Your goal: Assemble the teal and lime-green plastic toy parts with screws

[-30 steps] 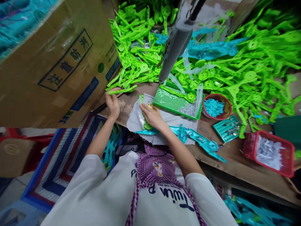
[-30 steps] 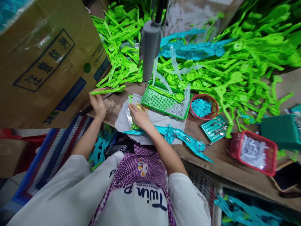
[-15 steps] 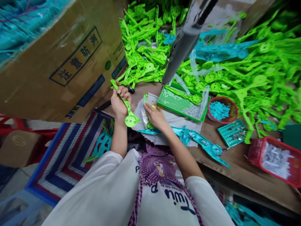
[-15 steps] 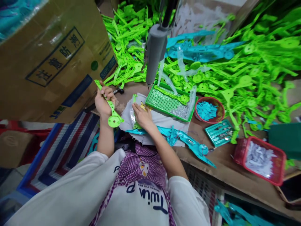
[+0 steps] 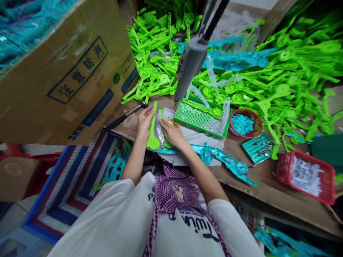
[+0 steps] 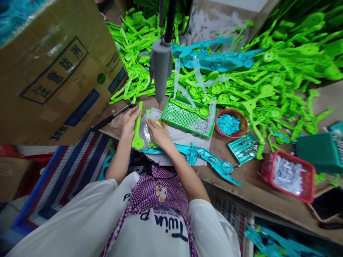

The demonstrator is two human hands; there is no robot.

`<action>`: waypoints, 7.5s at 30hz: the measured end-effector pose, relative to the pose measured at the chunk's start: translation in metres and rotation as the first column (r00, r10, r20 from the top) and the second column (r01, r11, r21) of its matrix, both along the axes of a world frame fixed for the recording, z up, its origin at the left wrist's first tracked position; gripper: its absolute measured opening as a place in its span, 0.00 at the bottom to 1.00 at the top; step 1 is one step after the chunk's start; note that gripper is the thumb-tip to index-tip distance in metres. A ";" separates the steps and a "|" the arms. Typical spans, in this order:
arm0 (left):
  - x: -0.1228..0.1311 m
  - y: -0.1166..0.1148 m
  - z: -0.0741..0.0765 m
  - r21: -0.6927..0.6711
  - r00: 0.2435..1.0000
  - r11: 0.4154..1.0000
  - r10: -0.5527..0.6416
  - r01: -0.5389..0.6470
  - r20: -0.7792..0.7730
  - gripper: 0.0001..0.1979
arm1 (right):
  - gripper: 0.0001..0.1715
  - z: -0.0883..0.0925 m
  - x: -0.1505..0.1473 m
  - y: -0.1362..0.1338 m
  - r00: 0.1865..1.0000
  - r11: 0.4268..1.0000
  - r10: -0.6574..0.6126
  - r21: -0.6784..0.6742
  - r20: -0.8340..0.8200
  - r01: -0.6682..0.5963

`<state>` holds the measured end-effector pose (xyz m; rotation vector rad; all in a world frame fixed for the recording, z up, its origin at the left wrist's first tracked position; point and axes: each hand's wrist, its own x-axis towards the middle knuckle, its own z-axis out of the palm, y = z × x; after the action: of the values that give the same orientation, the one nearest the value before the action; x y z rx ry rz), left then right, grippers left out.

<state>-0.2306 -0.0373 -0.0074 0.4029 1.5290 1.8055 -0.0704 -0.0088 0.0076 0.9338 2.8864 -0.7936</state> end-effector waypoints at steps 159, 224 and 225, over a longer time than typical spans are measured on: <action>0.039 -0.062 -0.025 -0.283 0.398 0.901 -0.403 0.327 -0.824 0.13 | 0.39 0.106 0.005 0.068 0.621 0.910 -0.297 -0.016 -0.725 0.415; 0.055 -0.055 -0.007 -0.600 0.115 0.793 -0.609 0.100 -0.785 0.13 | 0.28 0.018 -0.093 0.085 0.270 0.739 -0.666 -0.665 -0.695 0.112; 0.055 -0.055 -0.007 -0.602 0.115 0.792 -0.610 0.100 -0.784 0.13 | 0.28 0.017 -0.093 0.085 0.275 0.733 -0.672 -0.671 -0.688 0.112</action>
<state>-0.1752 -0.0921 -0.0144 1.8261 2.2354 0.5746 -0.1636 0.0765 0.0249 1.5494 2.6417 -2.8128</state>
